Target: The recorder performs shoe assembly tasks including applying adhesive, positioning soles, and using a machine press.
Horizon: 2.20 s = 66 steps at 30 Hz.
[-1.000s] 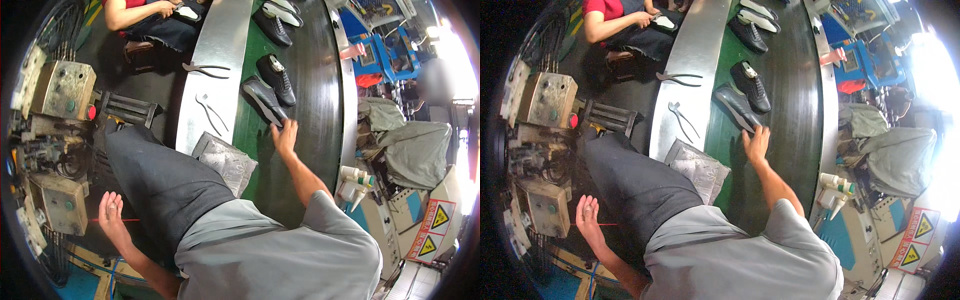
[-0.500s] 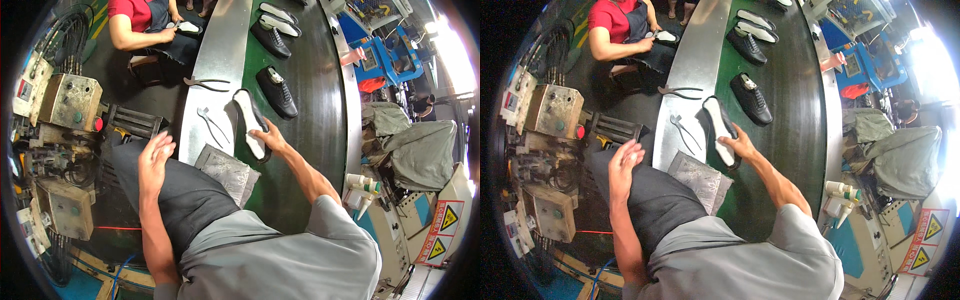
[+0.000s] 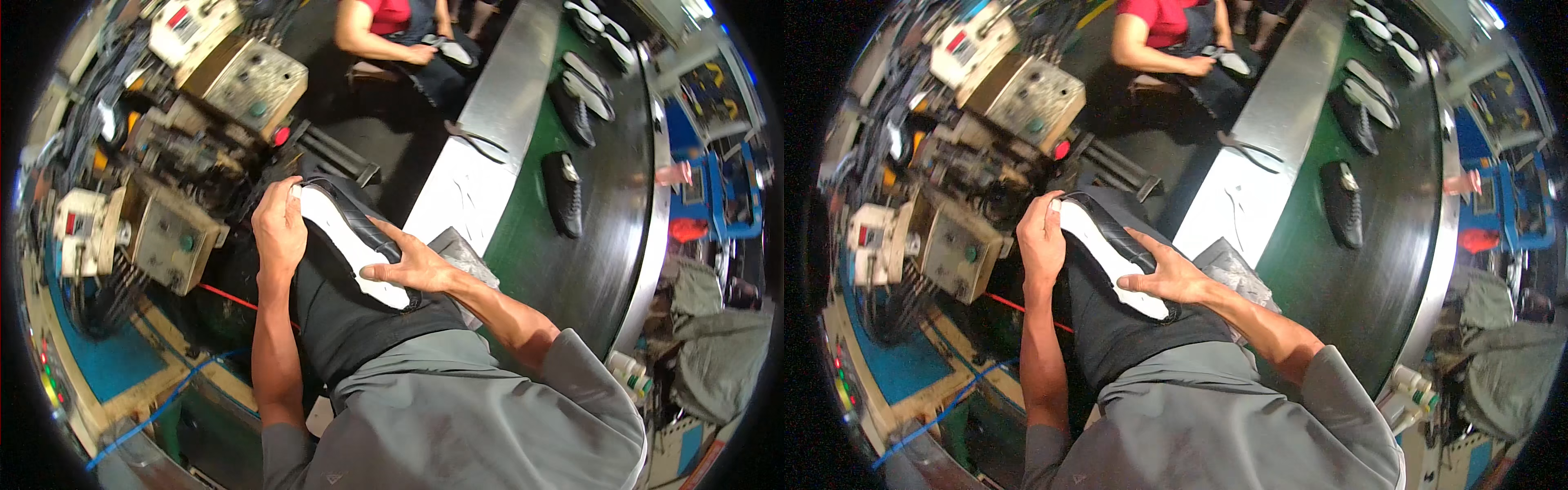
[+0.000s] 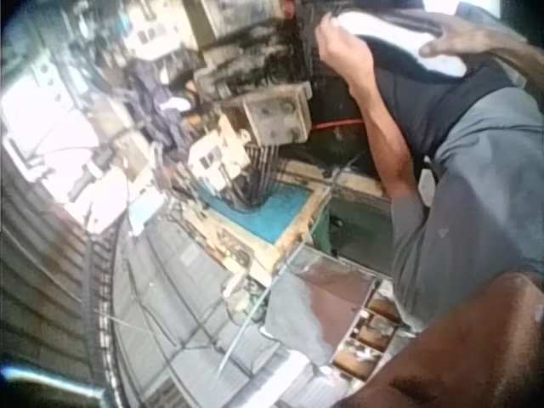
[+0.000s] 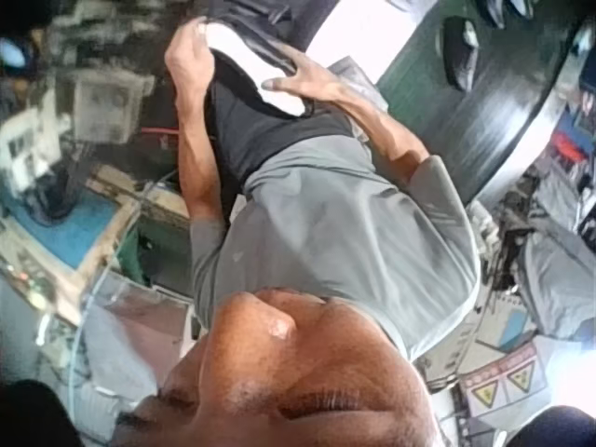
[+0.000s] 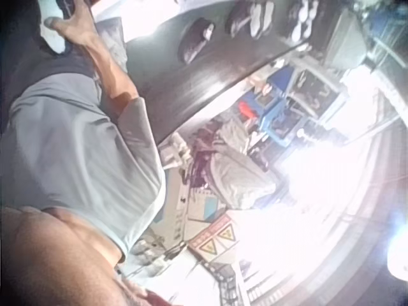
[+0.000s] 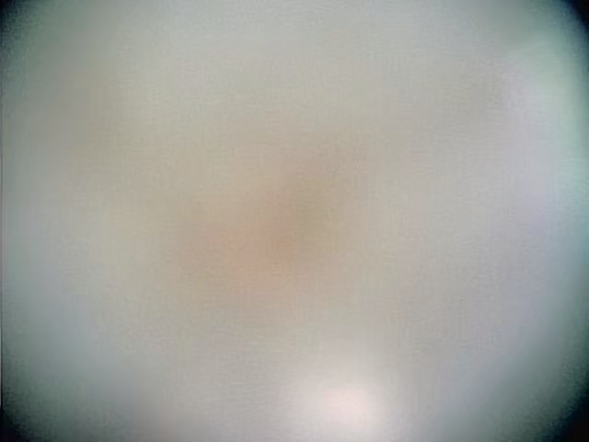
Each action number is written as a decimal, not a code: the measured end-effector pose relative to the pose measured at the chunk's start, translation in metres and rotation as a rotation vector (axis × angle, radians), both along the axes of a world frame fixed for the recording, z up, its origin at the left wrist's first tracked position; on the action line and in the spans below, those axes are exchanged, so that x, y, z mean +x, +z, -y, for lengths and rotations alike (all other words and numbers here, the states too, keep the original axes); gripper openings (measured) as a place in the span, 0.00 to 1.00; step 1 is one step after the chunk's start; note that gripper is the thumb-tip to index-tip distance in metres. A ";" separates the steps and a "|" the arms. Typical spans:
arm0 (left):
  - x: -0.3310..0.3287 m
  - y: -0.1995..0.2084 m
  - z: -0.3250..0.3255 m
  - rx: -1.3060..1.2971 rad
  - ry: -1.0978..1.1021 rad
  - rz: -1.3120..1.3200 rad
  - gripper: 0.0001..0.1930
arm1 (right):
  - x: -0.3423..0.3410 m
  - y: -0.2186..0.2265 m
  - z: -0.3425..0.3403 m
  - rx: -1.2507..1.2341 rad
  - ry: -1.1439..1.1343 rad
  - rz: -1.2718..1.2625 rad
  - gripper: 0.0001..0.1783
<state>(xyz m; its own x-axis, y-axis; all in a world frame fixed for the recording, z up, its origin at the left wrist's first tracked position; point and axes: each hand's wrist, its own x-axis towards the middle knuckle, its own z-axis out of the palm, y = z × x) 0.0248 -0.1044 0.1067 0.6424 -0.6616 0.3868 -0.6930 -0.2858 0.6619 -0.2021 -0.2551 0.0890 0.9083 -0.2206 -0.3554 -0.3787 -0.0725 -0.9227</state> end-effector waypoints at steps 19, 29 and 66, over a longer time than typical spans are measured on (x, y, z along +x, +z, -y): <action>-0.012 -0.049 -0.035 -0.419 -0.092 -0.768 0.17 | 0.083 -0.011 -0.045 -0.468 0.073 0.343 0.45; -0.006 -0.056 -0.030 -0.225 -0.028 -0.873 0.16 | 0.086 -0.025 -0.034 -0.360 -0.004 0.336 0.30; -0.018 -0.059 -0.040 -0.462 -0.134 -1.095 0.26 | 0.032 -0.031 -0.027 0.009 0.005 -0.066 0.43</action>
<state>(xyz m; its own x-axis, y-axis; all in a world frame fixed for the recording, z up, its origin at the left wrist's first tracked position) 0.0073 -0.0645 0.0474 0.7155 -0.6908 -0.1042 0.2972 0.1660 0.9403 -0.1700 -0.2283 0.0580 0.8838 -0.2126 -0.4168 -0.4386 -0.0662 -0.8962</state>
